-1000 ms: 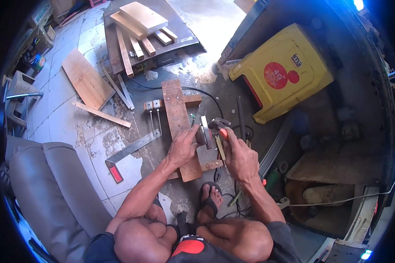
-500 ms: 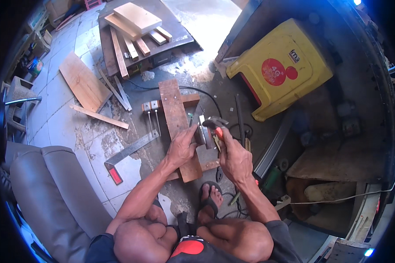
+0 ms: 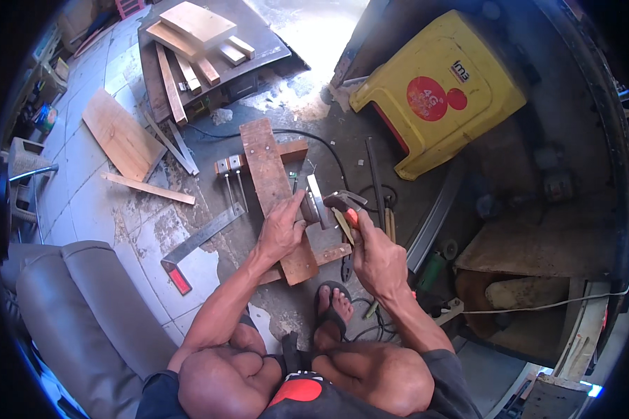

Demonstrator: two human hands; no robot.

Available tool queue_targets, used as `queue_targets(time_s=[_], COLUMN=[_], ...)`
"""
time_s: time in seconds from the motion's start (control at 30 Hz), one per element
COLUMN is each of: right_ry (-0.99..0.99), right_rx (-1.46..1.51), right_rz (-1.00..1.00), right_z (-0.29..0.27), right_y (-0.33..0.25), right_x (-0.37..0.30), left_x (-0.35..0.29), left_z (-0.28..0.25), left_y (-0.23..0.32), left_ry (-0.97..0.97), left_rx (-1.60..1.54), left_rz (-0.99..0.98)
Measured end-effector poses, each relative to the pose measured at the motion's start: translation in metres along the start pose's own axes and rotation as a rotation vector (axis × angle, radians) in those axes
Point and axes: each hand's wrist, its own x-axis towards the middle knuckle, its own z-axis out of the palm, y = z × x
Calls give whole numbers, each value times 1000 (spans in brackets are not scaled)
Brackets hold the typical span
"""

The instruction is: The person measures a small piece of wood with a square ruler, marks it with a pencil, and then hammers a nail into it while it is clamped to a larger wooden frame.

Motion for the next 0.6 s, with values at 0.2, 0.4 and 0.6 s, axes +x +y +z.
queue_targets(time_s=[0.2,0.4,0.6], right_ry=[-42,123,233], right_rx=[7,141,176], right_rz=[-7,-51,-167], right_z=[17,23,27], right_y=[6,8,13], right_x=[-8,-8,-5], left_x=[0,1,3], left_z=[1,3,7], left_y=[3,3,2], left_ry=[4,10,19], left_rx=[3,-9,-6], left_rz=[21,33,48])
